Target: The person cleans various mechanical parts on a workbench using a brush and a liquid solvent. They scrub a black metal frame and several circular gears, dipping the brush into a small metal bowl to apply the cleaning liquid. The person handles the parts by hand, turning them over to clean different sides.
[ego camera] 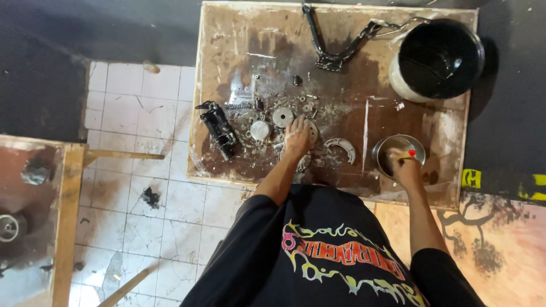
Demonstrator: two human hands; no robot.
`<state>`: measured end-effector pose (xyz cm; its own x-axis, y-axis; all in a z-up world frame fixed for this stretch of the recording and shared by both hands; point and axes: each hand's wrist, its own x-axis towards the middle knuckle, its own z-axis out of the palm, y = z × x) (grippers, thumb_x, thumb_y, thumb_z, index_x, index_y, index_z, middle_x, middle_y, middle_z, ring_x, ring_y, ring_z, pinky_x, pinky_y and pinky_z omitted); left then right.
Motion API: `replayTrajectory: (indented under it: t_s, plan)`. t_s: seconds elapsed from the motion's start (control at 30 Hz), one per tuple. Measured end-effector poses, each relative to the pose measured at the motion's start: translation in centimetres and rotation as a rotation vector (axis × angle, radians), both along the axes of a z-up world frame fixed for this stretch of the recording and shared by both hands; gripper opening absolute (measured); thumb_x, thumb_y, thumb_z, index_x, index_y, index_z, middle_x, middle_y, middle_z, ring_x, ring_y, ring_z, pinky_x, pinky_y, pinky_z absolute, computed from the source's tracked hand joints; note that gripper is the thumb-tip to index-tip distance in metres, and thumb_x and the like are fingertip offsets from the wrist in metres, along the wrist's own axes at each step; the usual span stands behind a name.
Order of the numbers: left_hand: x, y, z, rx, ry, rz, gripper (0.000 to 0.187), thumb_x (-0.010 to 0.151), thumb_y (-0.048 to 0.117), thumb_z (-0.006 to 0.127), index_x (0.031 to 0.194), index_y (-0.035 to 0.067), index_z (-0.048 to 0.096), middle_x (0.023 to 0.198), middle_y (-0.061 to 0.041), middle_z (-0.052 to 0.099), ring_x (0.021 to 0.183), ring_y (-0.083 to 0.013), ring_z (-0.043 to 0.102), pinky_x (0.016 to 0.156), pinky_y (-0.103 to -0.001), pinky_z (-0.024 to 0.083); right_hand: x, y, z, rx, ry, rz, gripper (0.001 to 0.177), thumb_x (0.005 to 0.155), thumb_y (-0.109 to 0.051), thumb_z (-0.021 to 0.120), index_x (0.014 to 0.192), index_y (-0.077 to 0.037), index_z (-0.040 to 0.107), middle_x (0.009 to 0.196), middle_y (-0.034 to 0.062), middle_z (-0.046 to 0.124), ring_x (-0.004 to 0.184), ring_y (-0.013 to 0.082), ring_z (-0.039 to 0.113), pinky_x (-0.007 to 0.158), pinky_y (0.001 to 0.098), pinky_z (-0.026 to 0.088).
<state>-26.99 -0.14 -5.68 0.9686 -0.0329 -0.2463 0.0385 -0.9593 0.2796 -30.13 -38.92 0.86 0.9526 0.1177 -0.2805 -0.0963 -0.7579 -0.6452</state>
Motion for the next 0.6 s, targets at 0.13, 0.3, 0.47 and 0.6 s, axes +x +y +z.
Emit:
replayTrajectory:
  t_s: [0.13, 0.3, 0.47, 0.6]
  plan:
    - [1.9, 0.0, 5.6, 0.176, 0.308, -0.072, 0.111, 0.074, 0.043, 0.087, 0.158, 0.005, 0.025, 0.161, -0.012, 0.031, 0.147, -0.0258, 0.030, 0.119, -0.044, 0.027, -0.4, -1.7, -3.1, 0.050, -0.202, -0.089, 0.028, 0.106, -0.021, 0.061, 0.128, -0.007, 0.072, 0.126, 0.0153, 0.073, 0.114, 0.0315, 0.069, 0.099, 0.0435, 0.051]
    - [2.6, 0.9, 7.4, 0.202, 0.300, -0.176, 0.105, 0.062, 0.045, 0.098, 0.144, 0.006, 0.044, 0.141, -0.015, 0.051, 0.128, -0.0291, 0.049, 0.108, -0.047, 0.032, -2.9, -0.9, 1.5, 0.073, -0.278, -0.291, 0.028, 0.108, -0.020, 0.061, 0.131, -0.007, 0.070, 0.125, 0.0165, 0.072, 0.115, 0.0299, 0.069, 0.099, 0.0406, 0.051]
    - [3.2, 2.5, 2.6, 0.011, 0.227, -0.123, 0.038, 0.074, 0.026, 0.089, 0.105, 0.009, 0.076, 0.097, -0.011, 0.075, 0.087, -0.0280, 0.074, 0.093, -0.046, 0.053, -4.1, -1.2, 3.2, 0.123, -0.357, -0.301, 0.027, 0.109, -0.020, 0.065, 0.131, -0.006, 0.071, 0.119, 0.0185, 0.073, 0.112, 0.0302, 0.069, 0.098, 0.0389, 0.050]
    - [4.5, 5.1, -3.3, -0.031, 0.207, -0.252, 0.013, 0.080, 0.013, 0.085, 0.087, 0.006, 0.078, 0.085, -0.014, 0.077, 0.079, -0.0287, 0.078, 0.071, -0.043, 0.061, -3.3, -0.3, 3.8, 0.090, -0.234, -0.359, 0.027, 0.109, -0.020, 0.063, 0.133, -0.012, 0.071, 0.112, 0.0180, 0.075, 0.100, 0.0280, 0.071, 0.086, 0.0380, 0.052]
